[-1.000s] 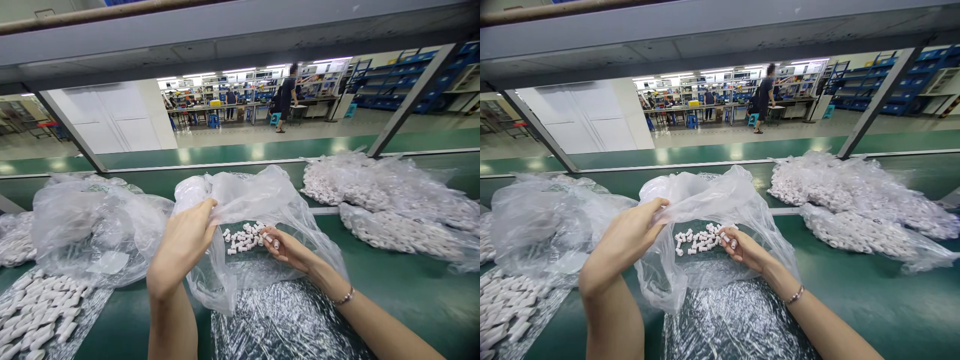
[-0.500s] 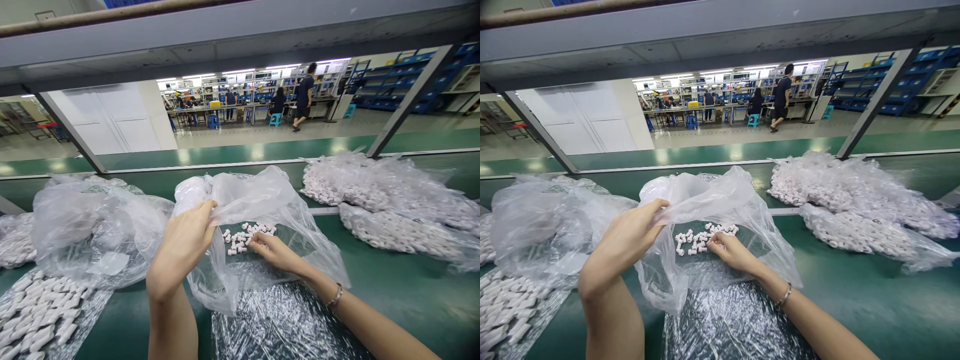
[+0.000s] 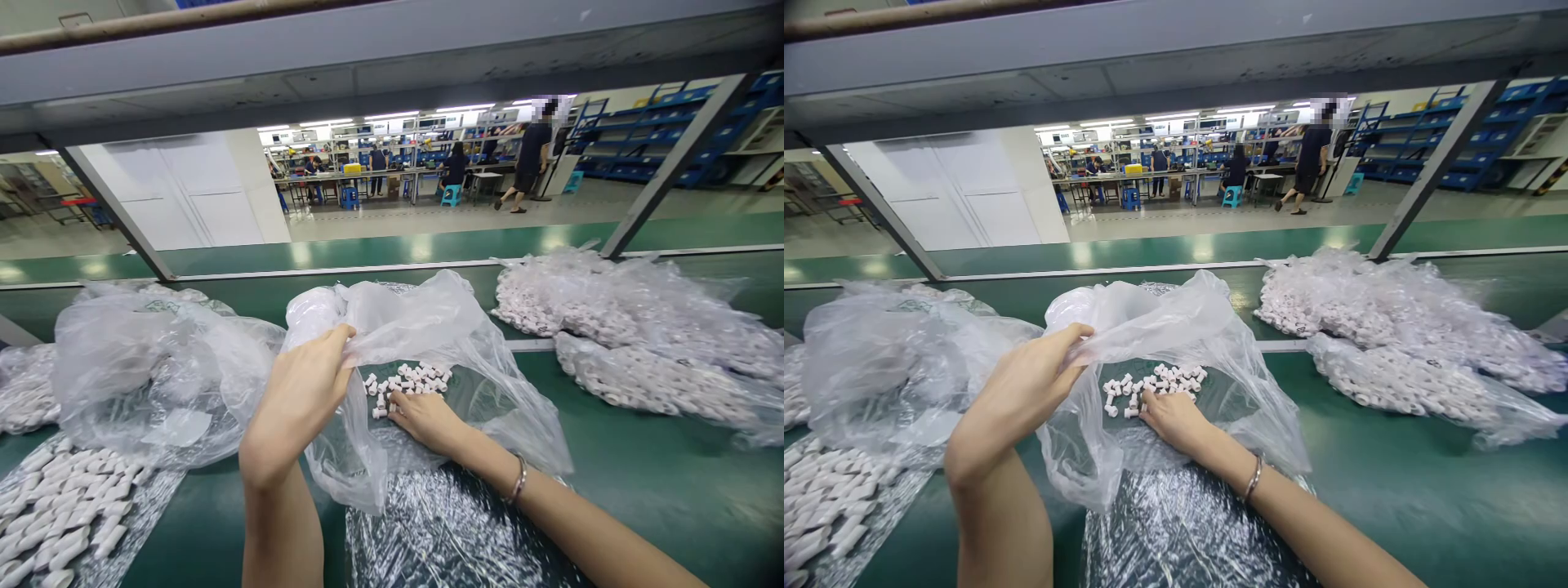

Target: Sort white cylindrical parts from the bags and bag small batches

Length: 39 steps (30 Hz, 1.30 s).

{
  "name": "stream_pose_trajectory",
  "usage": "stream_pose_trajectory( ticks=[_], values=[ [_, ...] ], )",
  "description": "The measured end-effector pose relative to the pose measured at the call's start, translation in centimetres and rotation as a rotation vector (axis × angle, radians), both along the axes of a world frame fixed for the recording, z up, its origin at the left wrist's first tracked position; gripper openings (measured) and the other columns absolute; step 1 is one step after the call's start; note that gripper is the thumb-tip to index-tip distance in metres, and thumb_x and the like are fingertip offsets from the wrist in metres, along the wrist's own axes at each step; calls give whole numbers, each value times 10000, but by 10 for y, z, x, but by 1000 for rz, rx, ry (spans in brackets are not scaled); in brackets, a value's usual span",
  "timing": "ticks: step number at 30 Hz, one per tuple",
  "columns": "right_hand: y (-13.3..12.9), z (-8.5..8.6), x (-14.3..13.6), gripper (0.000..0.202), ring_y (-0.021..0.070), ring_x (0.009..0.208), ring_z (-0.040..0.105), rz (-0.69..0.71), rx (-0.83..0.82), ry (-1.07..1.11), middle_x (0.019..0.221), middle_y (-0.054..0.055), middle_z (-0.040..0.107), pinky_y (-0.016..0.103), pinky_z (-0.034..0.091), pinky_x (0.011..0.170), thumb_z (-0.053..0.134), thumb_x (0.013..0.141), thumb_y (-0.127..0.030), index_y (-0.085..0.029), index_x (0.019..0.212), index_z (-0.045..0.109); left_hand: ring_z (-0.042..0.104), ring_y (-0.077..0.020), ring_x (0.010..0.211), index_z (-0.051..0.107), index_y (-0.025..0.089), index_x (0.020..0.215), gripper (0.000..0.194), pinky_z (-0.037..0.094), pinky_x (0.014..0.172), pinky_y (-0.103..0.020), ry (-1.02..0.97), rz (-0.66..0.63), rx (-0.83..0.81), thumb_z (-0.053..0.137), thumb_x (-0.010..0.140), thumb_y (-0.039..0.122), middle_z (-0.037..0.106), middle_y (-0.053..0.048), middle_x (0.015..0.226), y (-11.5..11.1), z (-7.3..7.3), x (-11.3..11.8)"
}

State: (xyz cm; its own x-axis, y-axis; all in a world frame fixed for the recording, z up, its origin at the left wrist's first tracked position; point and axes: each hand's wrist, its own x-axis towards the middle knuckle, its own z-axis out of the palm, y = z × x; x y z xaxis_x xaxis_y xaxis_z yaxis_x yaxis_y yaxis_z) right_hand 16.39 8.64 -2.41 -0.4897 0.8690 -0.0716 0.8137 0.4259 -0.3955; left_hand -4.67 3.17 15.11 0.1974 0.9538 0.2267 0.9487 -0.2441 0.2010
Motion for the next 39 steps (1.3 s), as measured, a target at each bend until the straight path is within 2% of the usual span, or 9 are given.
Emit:
stream_pose_trajectory(
  ticks=[6,8,14,17,24,28,32,36,39],
  values=[
    [2,31,16,607,5,531,378,-119,-645,749,983,45,625,135,274,466,259,888,-682,-184,1154,483,629,-218,1061,506,274,1241,276,434,782,-347,-10,-6,0,407,984,286,659,31,1213,0,2,0],
    [3,35,13,602,-3,519,353,-112,-697,796,1021,39,617,137,253,445,252,886,-687,-197,1157,474,628,-224,1065,503,276,1244,276,435,784,-352,-6,-5,-5,405,986,292,658,33,1216,0,2,0],
    [1,7,-23,377,78,837,585,78,8,102,1010,60,653,161,360,715,349,954,-437,-184,1092,593,631,-235,1071,500,282,1265,297,433,780,-354,4,11,-5,418,980,285,657,28,1224,-1,2,1],
    [-7,2,-28,373,77,785,586,146,116,-124,1015,75,649,179,300,651,294,972,-370,-176,1106,583,634,-240,1065,504,277,1270,300,432,777,-355,9,13,-6,418,982,293,659,22,1225,-2,2,1],
    [-79,46,23,374,41,633,507,368,51,1,898,5,657,224,252,590,290,983,-445,-237,1136,561,637,-242,1061,507,276,1260,289,428,782,-356,-1,-4,-8,419,987,307,672,8,1196,-2,2,0],
    [-104,14,49,223,71,691,507,455,357,-115,834,-1,616,260,208,569,405,957,-355,-205,930,567,622,-245,1096,504,267,1267,296,424,807,-355,3,-7,-8,408,989,301,653,-1,1245,-3,3,0],
    [-105,-20,63,201,104,801,507,409,573,-150,896,16,608,248,322,665,501,909,-379,-210,995,570,624,-254,1086,505,261,1267,300,424,792,-360,12,-1,-27,399,989,299,658,-9,1233,-3,4,2],
    [-98,-12,68,359,124,960,518,383,503,-74,1054,53,608,251,403,786,484,895,-491,-218,1100,595,625,-260,1079,512,261,1258,298,421,791,-362,17,4,-36,393,987,301,658,-12,1234,-3,3,3],
    [-78,3,69,353,95,877,524,250,382,12,990,68,615,216,387,696,395,937,-435,-194,1020,639,619,-258,1094,502,272,1263,301,415,800,-361,18,1,-30,395,984,305,651,-11,1248,-3,2,2]
  ],
)
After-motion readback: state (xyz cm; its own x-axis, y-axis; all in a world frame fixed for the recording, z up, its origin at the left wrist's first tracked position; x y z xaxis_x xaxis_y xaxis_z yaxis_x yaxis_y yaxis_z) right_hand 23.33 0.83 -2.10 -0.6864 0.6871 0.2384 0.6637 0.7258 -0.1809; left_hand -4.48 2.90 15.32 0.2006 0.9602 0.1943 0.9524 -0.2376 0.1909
